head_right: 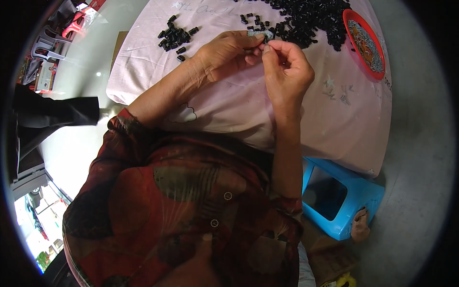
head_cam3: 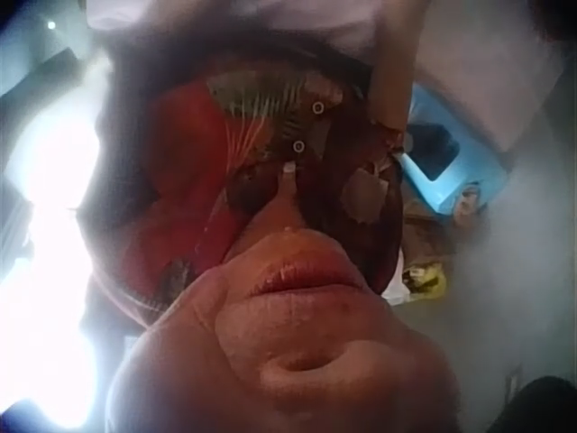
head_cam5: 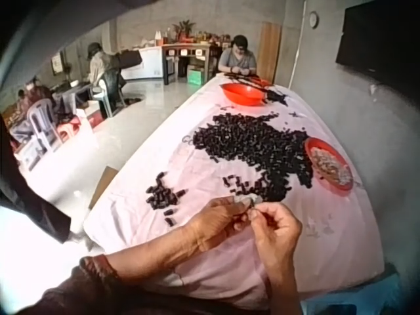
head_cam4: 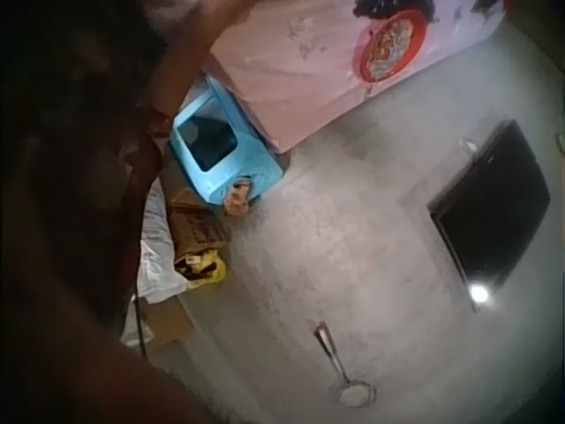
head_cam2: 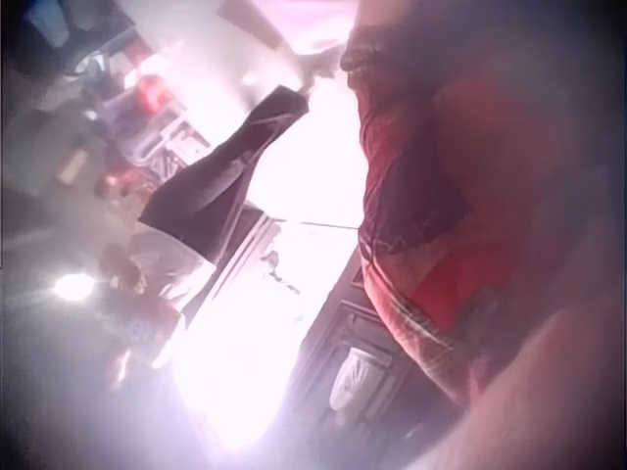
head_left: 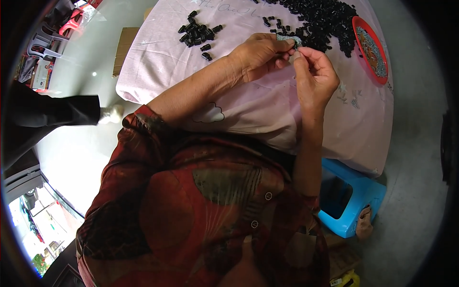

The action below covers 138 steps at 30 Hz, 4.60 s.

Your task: The person repeatedly assembles small plastic components by inserting pins into them by hand and placing the assembled pieces onto the table.

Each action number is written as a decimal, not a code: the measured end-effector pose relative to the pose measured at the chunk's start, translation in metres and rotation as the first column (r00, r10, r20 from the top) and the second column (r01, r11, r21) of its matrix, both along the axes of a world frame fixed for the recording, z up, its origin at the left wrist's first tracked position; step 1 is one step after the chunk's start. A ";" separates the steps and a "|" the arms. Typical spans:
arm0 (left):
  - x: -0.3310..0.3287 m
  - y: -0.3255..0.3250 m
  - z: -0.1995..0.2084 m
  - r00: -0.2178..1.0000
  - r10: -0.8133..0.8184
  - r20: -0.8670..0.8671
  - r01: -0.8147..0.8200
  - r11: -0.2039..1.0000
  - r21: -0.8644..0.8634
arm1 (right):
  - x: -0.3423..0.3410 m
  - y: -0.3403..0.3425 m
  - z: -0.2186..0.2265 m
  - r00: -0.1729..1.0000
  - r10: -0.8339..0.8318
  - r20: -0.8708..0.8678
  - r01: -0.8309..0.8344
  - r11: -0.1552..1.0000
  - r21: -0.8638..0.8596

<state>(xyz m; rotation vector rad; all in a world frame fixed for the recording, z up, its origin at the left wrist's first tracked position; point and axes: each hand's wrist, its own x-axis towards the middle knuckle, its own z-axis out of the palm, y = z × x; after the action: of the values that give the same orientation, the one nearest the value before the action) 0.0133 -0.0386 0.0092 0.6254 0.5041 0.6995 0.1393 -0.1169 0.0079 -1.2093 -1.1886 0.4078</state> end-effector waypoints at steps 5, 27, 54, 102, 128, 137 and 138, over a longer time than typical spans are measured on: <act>0.000 -0.007 -0.008 0.998 0.056 -0.031 -0.051 0.988 0.148 | 0.001 -0.001 -0.001 1.000 0.005 -0.011 -0.005 1.000 -0.024; -0.025 0.091 -0.009 0.595 0.659 -0.460 0.398 0.255 0.881 | 0.007 -0.012 0.000 0.994 -0.055 -0.092 0.034 0.976 -0.217; -0.028 0.075 0.009 0.727 0.508 -0.462 0.398 0.236 0.886 | 0.003 -0.019 0.001 0.965 -0.079 -0.252 0.006 0.961 -0.276; -0.012 0.000 0.005 0.988 -0.133 -0.083 0.156 0.897 0.414 | -0.007 -0.033 0.025 0.940 -0.129 -0.315 0.098 0.989 -0.110; -0.023 -0.002 0.020 0.969 -0.230 0.092 0.196 0.939 0.283 | -0.007 -0.036 0.039 0.918 -0.024 -0.395 -0.004 0.997 -0.071; -0.025 0.003 0.016 0.952 -0.291 0.097 0.264 0.938 0.225 | -0.011 -0.044 0.046 0.925 -0.024 -0.380 -0.010 0.996 -0.087; -0.026 0.003 0.017 0.953 -0.286 0.098 0.260 0.941 0.218 | -0.013 -0.044 0.047 0.926 -0.029 -0.376 -0.008 0.995 -0.095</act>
<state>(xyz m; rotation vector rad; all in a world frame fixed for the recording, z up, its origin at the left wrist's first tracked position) -0.0126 -0.0352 0.0260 0.8193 0.2200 0.5246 0.1268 -0.1605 0.0549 -1.1540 -0.8365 0.6640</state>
